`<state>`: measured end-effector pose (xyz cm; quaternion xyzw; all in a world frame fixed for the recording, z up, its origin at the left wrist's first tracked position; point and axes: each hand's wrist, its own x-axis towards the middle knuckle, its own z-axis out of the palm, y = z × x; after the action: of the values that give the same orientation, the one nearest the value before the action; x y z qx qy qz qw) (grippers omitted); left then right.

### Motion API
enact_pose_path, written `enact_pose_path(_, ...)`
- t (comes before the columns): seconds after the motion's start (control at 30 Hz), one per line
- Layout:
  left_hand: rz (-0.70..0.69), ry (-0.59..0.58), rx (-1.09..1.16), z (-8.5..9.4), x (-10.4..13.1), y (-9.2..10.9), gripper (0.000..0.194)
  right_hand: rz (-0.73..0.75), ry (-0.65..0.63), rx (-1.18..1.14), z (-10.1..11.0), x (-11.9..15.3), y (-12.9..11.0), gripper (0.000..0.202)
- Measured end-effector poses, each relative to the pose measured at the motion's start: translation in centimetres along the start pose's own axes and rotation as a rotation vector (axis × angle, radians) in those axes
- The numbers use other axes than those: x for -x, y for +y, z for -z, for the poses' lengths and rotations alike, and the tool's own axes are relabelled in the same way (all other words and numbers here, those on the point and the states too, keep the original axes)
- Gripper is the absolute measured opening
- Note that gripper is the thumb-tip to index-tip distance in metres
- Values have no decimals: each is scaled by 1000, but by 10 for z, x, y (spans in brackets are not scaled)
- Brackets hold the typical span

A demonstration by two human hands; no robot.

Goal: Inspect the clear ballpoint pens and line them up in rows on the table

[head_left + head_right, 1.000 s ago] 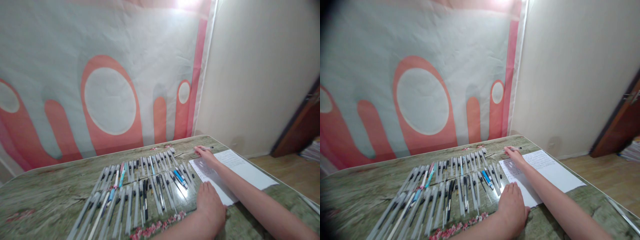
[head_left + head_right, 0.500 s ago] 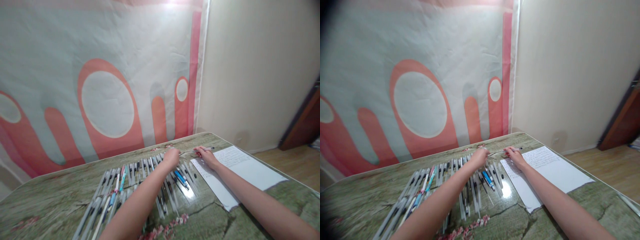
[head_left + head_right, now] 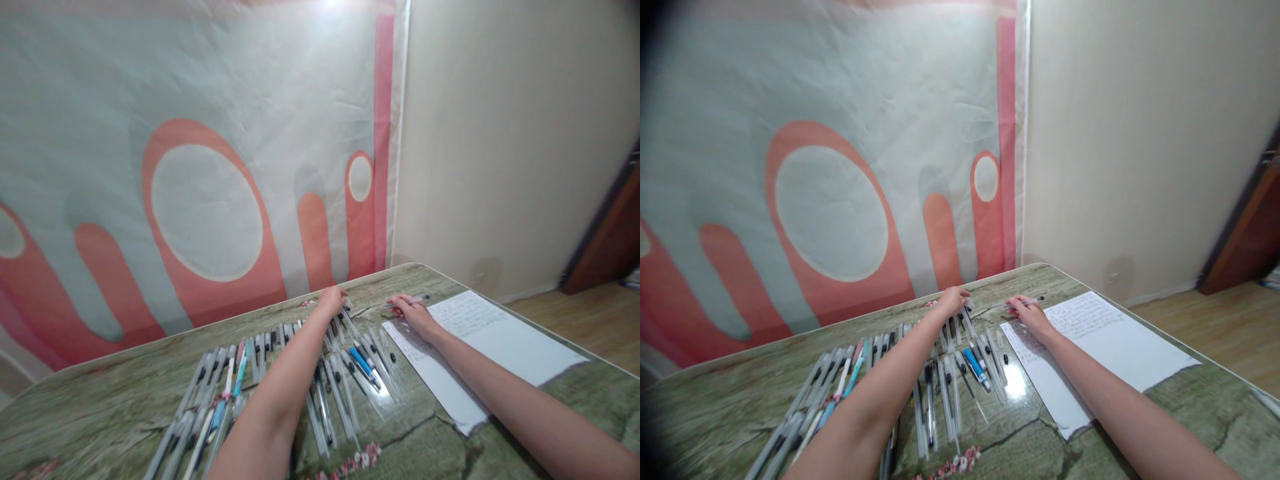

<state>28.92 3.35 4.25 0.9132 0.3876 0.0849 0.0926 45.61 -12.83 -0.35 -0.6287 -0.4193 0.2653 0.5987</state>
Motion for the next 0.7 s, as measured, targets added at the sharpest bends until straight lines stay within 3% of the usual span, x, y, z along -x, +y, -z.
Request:
enact_pose_path(0.3, -48, 0, 11, -18, -15, 2, 24, 1, 13, 0, 1, -1, 2, 36)
enact_pose_path(0.5, -74, 34, 20, -19, -12, 4, 29, 0, 20, 4, 1, -1, 1, 36)
enact_pose_path(0.7, -27, 19, 9, -16, -12, -3, 21, 0, 21, 1, 0, -1, -1, 35)
